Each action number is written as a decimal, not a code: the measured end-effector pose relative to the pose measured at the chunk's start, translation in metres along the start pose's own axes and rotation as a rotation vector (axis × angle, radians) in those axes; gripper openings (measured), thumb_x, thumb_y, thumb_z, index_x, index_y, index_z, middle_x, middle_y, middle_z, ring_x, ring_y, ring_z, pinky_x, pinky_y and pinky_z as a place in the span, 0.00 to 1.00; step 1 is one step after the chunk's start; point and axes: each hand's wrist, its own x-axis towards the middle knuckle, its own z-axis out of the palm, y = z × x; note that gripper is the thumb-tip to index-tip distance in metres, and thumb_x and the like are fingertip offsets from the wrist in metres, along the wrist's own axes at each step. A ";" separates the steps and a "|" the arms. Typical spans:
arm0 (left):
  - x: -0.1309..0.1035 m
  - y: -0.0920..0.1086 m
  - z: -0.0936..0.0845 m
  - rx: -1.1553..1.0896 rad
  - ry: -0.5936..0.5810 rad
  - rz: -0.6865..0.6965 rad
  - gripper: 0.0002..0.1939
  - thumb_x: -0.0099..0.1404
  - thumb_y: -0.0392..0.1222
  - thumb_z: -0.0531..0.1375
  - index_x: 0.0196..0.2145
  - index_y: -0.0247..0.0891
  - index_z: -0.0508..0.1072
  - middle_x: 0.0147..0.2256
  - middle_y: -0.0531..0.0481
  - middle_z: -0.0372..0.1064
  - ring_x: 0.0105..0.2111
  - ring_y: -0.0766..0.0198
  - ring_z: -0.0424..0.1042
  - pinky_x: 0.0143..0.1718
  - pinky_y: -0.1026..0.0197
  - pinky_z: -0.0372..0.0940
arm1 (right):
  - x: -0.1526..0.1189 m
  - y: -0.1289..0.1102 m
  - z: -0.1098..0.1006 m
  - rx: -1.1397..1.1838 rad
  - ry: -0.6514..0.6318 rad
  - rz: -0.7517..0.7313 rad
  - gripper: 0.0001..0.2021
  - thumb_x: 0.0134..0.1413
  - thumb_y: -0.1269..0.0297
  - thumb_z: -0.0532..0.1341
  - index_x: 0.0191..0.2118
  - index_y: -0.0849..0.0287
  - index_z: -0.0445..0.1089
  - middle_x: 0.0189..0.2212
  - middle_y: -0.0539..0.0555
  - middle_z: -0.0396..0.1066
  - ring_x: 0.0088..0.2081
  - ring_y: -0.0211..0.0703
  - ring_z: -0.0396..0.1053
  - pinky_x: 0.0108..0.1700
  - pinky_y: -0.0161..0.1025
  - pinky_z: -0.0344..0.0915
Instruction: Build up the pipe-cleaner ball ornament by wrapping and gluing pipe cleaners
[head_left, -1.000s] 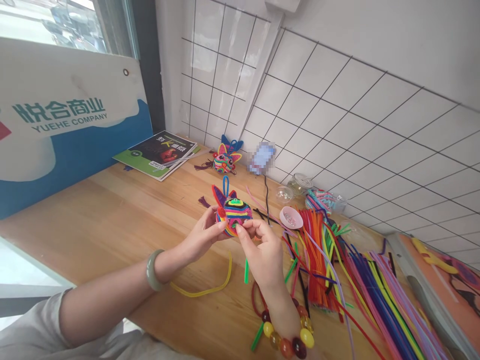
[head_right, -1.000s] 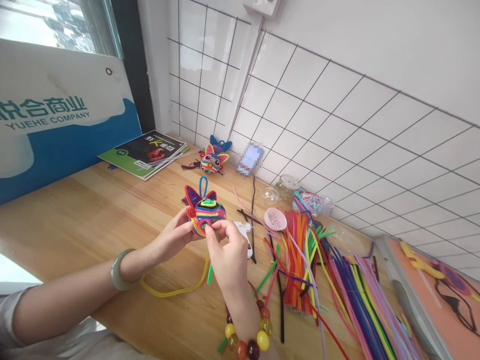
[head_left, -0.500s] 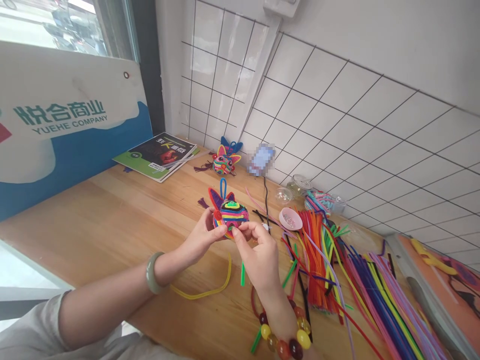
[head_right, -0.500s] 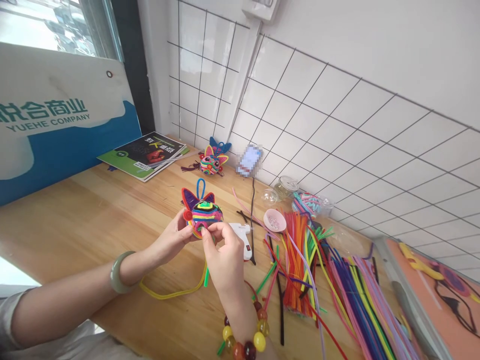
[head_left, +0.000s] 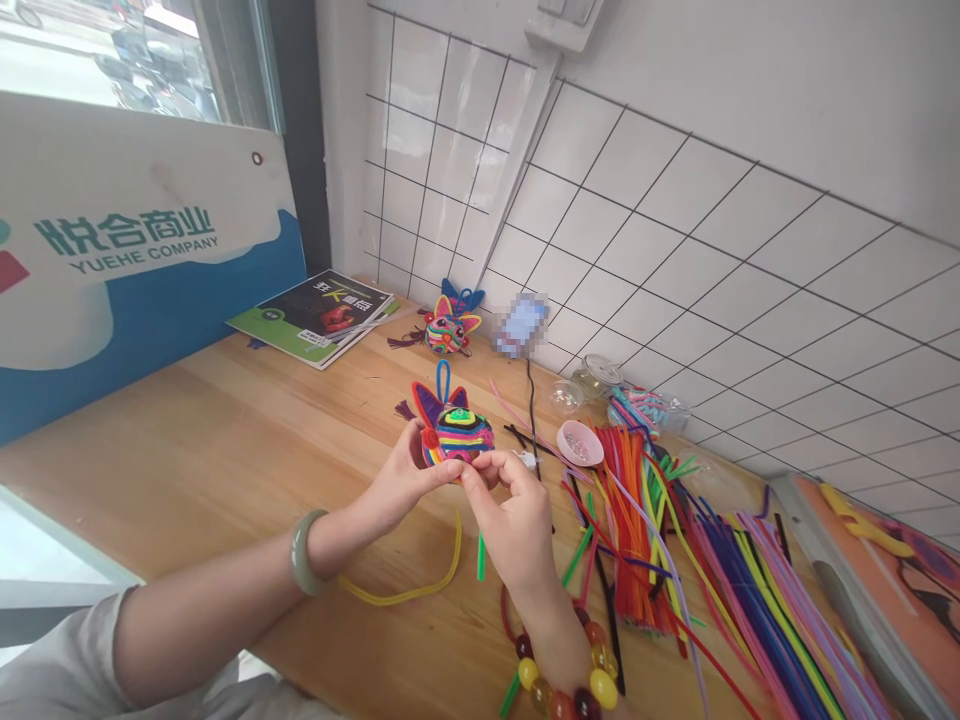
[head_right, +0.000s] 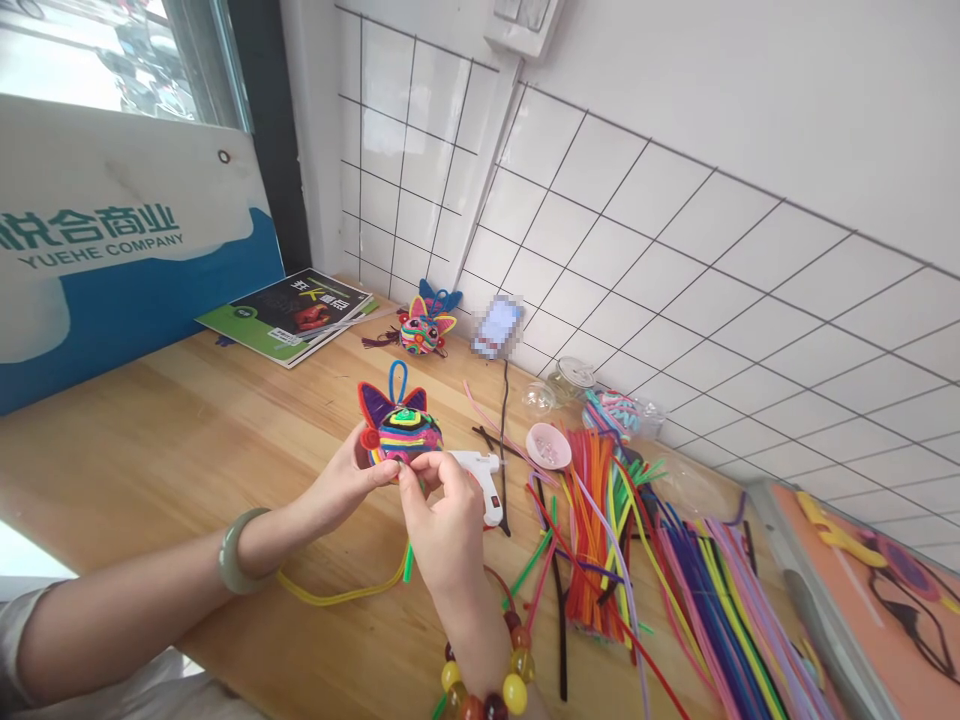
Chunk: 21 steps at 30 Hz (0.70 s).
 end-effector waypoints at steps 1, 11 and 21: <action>0.000 0.000 0.000 -0.009 -0.004 -0.002 0.29 0.51 0.45 0.71 0.48 0.37 0.66 0.47 0.42 0.72 0.47 0.53 0.71 0.47 0.53 0.66 | 0.000 0.000 0.000 -0.003 0.003 -0.008 0.06 0.54 0.61 0.61 0.29 0.56 0.69 0.22 0.48 0.70 0.26 0.38 0.67 0.33 0.36 0.64; 0.003 0.000 -0.006 -0.076 -0.111 0.039 0.33 0.50 0.45 0.72 0.51 0.39 0.65 0.46 0.42 0.73 0.46 0.51 0.73 0.48 0.53 0.66 | -0.005 -0.003 -0.001 -0.054 0.029 -0.124 0.05 0.55 0.65 0.60 0.29 0.57 0.68 0.23 0.47 0.69 0.26 0.37 0.67 0.33 0.35 0.63; 0.004 0.000 -0.011 -0.055 -0.139 0.056 0.35 0.47 0.45 0.73 0.51 0.41 0.64 0.48 0.43 0.72 0.45 0.53 0.73 0.47 0.54 0.66 | -0.007 -0.008 -0.003 -0.053 0.026 -0.167 0.05 0.56 0.66 0.60 0.29 0.56 0.67 0.24 0.48 0.70 0.27 0.38 0.68 0.33 0.36 0.64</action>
